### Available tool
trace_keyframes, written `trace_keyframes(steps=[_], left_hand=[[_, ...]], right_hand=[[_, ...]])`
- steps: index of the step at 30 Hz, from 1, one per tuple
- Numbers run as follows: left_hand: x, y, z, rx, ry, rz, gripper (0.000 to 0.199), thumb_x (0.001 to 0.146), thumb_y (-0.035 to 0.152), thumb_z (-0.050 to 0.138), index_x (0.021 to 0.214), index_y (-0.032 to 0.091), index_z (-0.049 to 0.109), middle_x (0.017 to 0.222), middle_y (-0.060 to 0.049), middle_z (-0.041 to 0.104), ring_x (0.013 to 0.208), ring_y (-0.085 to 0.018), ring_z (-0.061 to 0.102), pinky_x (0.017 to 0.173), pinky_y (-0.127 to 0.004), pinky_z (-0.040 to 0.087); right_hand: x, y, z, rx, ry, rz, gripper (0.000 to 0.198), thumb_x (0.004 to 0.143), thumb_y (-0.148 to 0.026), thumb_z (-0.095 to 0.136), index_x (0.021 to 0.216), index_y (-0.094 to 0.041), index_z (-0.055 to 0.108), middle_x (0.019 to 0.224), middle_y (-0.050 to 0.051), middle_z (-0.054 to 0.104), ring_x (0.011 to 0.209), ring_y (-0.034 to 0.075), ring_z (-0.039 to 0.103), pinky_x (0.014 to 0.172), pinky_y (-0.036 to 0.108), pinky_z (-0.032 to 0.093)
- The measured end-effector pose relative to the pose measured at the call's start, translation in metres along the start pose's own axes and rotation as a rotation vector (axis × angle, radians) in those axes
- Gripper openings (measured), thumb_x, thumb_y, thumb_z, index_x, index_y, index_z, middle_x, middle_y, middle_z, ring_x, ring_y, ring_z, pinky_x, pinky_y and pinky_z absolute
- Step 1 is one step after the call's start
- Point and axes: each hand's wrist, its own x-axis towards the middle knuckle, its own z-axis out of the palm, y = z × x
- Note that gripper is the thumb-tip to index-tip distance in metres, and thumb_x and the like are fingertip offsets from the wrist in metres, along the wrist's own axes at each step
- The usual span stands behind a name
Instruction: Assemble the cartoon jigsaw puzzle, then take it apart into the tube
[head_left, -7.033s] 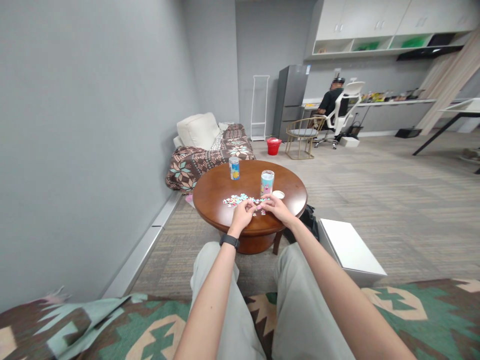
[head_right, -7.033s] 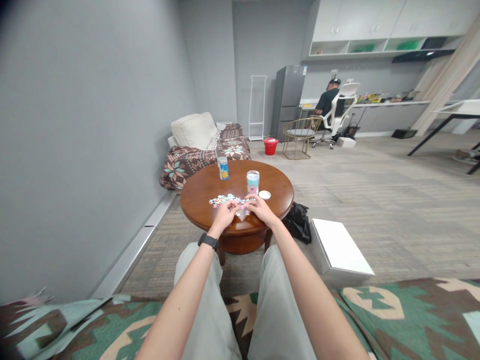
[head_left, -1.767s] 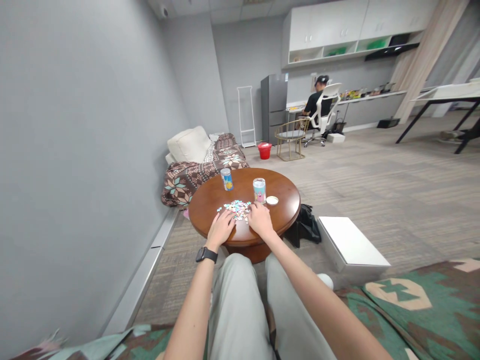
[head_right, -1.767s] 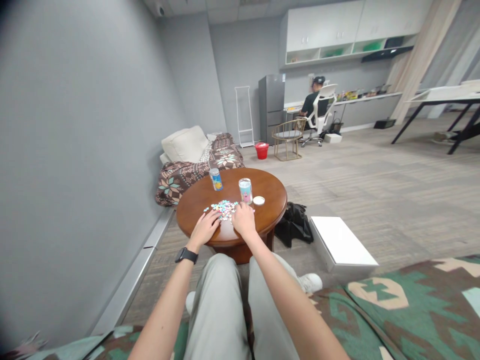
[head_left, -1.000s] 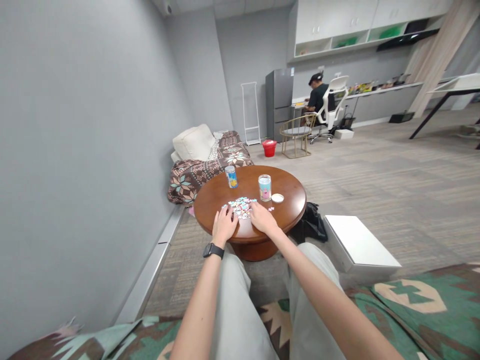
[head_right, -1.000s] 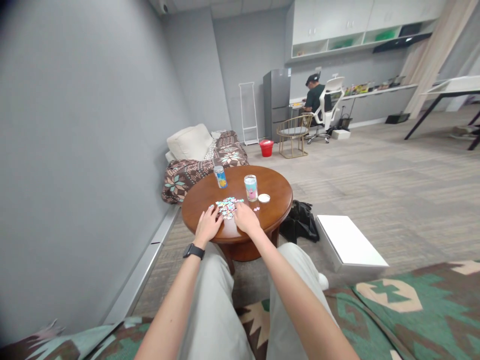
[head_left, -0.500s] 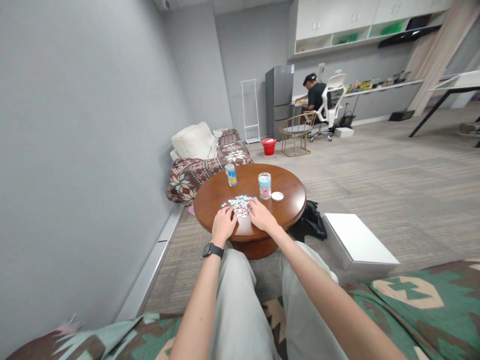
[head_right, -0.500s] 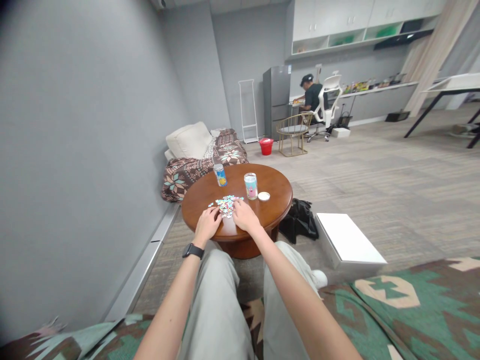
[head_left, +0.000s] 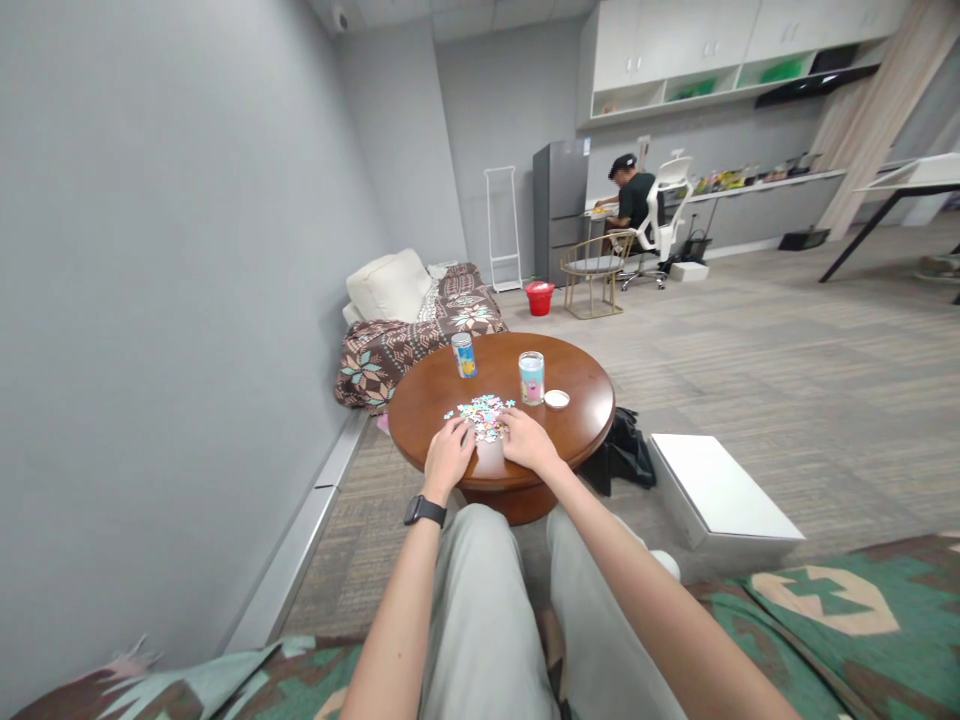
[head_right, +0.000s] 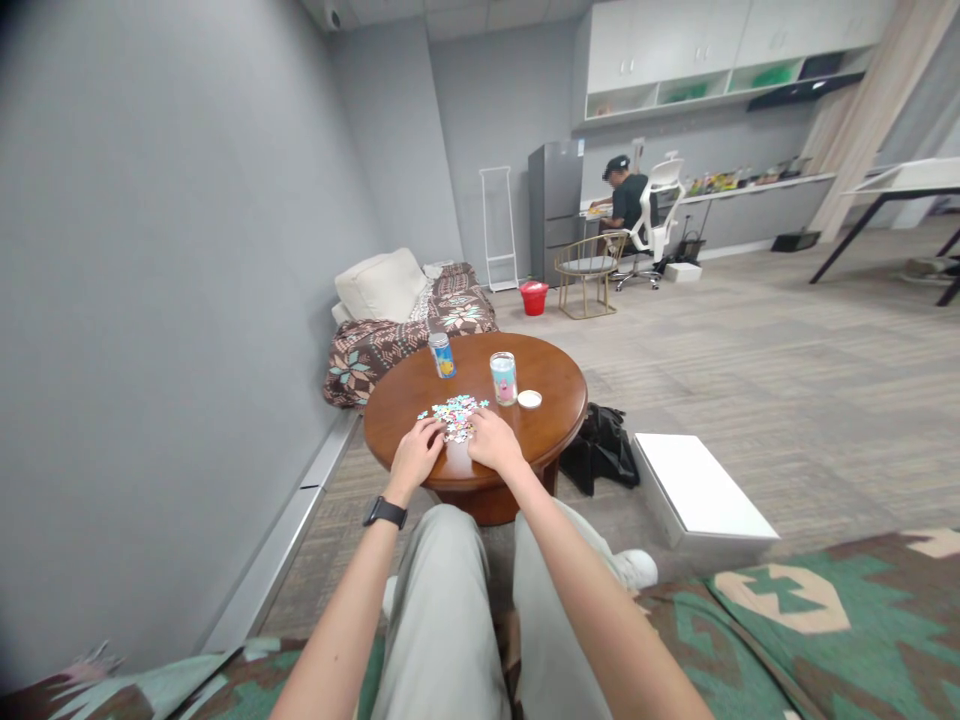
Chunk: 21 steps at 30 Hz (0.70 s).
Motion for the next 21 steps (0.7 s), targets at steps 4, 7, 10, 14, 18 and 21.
trace_keyframes(steps=[4, 7, 10, 14, 18, 21], left_hand=[[-0.001, -0.004, 0.0, -0.113, 0.032, -0.005, 0.02, 0.093, 0.029, 0.056, 0.094, 0.023, 0.075, 0.122, -0.004, 0.066, 0.111, -0.02, 0.063, 0.103, -0.035, 0.046], [-0.001, -0.005, 0.002, -0.061, 0.002, 0.013, 0.02, 0.092, 0.031, 0.059, 0.094, 0.023, 0.076, 0.123, -0.004, 0.067, 0.112, -0.022, 0.062, 0.105, -0.038, 0.045], [0.0, -0.004, 0.003, 0.035, -0.025, 0.033, 0.024, 0.093, 0.031, 0.056, 0.108, 0.023, 0.073, 0.127, -0.006, 0.065, 0.118, -0.024, 0.059, 0.107, -0.042, 0.043], [0.001, -0.002, 0.003, 0.108, -0.06, 0.042, 0.032, 0.095, 0.032, 0.052, 0.12, 0.022, 0.067, 0.133, -0.009, 0.061, 0.124, -0.025, 0.056, 0.109, -0.043, 0.041], [0.001, 0.0, 0.003, 0.161, -0.081, -0.018, 0.04, 0.095, 0.034, 0.049, 0.13, 0.017, 0.059, 0.139, -0.012, 0.057, 0.129, -0.027, 0.052, 0.113, -0.043, 0.037], [0.002, 0.002, 0.004, 0.21, -0.108, -0.093, 0.046, 0.095, 0.036, 0.048, 0.134, 0.012, 0.055, 0.147, -0.017, 0.049, 0.139, -0.028, 0.043, 0.118, -0.045, 0.029]], right_hand=[[0.002, 0.011, 0.001, 0.119, -0.045, -0.047, 0.051, 0.067, -0.002, 0.054, 0.114, -0.018, 0.066, 0.128, 0.01, 0.063, 0.116, 0.026, 0.059, 0.102, 0.035, 0.045], [0.005, 0.02, 0.008, 0.252, -0.061, -0.056, 0.053, 0.066, 0.0, 0.054, 0.115, -0.02, 0.065, 0.129, 0.009, 0.062, 0.118, 0.025, 0.059, 0.104, 0.037, 0.045], [0.008, 0.028, 0.016, 0.364, 0.025, -0.051, 0.04, 0.075, -0.005, 0.053, 0.11, -0.02, 0.064, 0.121, 0.009, 0.064, 0.115, 0.023, 0.06, 0.103, 0.04, 0.046], [0.011, 0.033, 0.02, 0.418, 0.144, 0.016, 0.023, 0.082, -0.01, 0.049, 0.096, -0.019, 0.064, 0.102, 0.008, 0.064, 0.099, 0.021, 0.062, 0.096, 0.04, 0.049], [0.011, 0.036, 0.02, 0.445, 0.208, 0.103, 0.031, 0.072, -0.001, 0.042, 0.087, -0.019, 0.062, 0.094, 0.006, 0.061, 0.09, 0.019, 0.061, 0.092, 0.038, 0.049], [0.012, 0.037, 0.022, 0.469, 0.211, 0.145, 0.036, 0.062, 0.001, 0.041, 0.084, -0.02, 0.06, 0.092, 0.005, 0.058, 0.089, 0.019, 0.059, 0.092, 0.037, 0.05]])
